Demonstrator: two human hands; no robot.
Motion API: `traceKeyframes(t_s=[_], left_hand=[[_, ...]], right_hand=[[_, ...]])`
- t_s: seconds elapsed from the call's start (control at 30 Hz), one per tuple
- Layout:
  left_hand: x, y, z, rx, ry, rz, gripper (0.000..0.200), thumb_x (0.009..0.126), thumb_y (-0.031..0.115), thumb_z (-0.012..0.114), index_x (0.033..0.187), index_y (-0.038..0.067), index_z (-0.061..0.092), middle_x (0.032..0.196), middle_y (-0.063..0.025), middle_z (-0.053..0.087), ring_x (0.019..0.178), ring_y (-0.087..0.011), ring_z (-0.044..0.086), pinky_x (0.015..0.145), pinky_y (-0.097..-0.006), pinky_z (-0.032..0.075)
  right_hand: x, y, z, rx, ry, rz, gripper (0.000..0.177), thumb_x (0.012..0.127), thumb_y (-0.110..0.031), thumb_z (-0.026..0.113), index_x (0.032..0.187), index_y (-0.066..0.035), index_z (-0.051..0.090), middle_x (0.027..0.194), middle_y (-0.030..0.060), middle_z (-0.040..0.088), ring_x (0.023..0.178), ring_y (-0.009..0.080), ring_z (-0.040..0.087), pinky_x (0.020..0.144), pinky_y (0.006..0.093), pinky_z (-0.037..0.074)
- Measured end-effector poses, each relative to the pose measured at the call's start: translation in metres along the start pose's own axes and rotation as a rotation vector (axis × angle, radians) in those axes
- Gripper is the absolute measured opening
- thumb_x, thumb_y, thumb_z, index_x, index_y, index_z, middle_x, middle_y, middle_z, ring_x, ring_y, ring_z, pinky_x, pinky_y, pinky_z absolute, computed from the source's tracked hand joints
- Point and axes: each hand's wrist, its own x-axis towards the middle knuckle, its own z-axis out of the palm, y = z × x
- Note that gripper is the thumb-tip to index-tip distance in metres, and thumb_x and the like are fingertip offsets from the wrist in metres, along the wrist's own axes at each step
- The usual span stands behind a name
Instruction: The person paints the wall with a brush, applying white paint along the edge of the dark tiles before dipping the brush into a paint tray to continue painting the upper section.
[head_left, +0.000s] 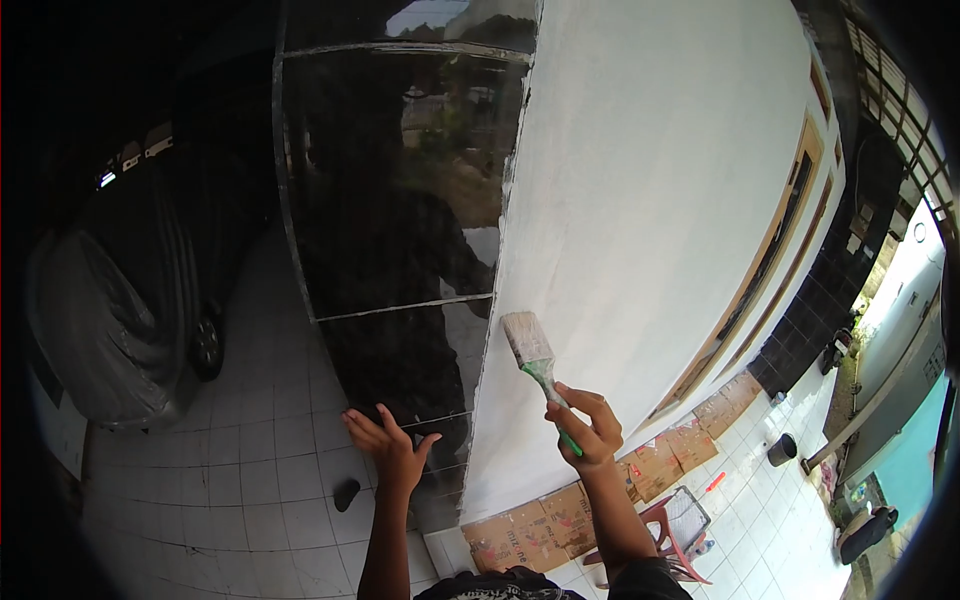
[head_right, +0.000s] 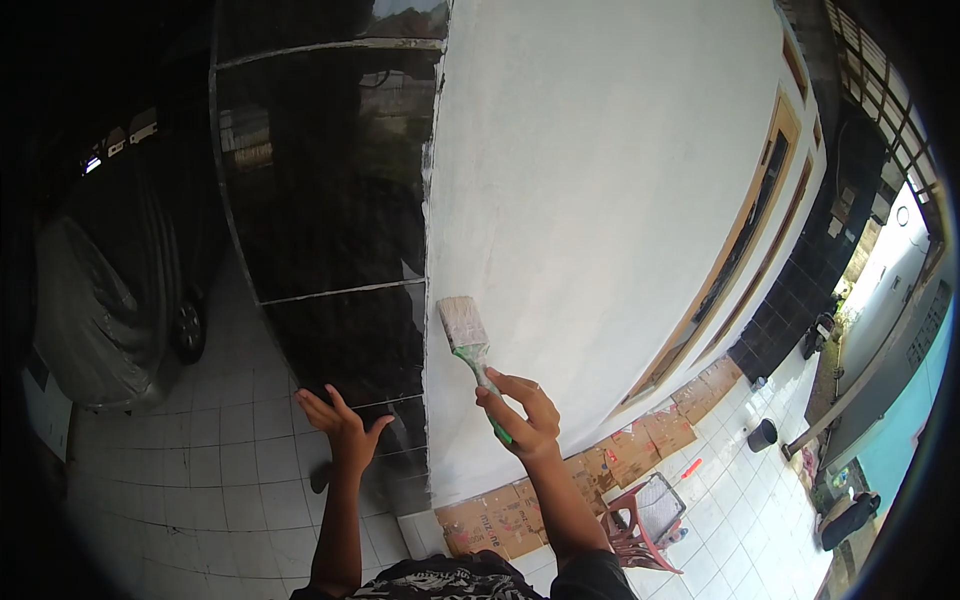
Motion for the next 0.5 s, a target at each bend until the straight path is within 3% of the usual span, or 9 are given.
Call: traceKeyframes(t_s=[0.07,0.27,0.5], left_hand=[[0.0,0.0,0.0,0.006,0.002,0.002,0.133,0.076,0.062,0.076,0.158,0.01,-0.015,0.153,-0.0391,-0.028,0.143,-0.0625,-0.014,0.105,-0.0782,0.009],[-0.001,-0.001,0.002,0.003,0.003,0.005,0.134,0.076,0.062,0.076,0.158,0.01,-0.015,0.153,-0.039,-0.029,0.143,-0.0628,-0.014,0.105,-0.0783,0.009],[-0.001,0.0,0.0,0.015,-0.001,0.001,0.134,0.076,0.063,0.076,0.158,0.01,-0.015,0.153,-0.0393,-0.028,0.143,-0.0636,-0.012,0.105,-0.078,0.012]], right_hand=[[0.002,-0.004,-0.005,-0.013,0.018,0.006,0.027,0.068,0.003,0.085,0.091,-0.005,0.074,0.097,0.0152,0.071,0.076,0.024,0.072,0.063,0.0297,0.059],[0.059,0.015,0.005,-0.041,0.194,-0.124,0.027,0.066,0.004,0.086,0.088,-0.004,0.072,0.1,0.0182,0.071,0.076,0.0249,0.071,0.065,0.0307,0.06],[0.025,0.009,0.014,-0.028,0.045,-0.096,0.024,0.068,0.006,0.084,0.087,-0.002,0.073,0.101,0.0182,0.071,0.076,0.0247,0.071,0.062,0.0283,0.059]])
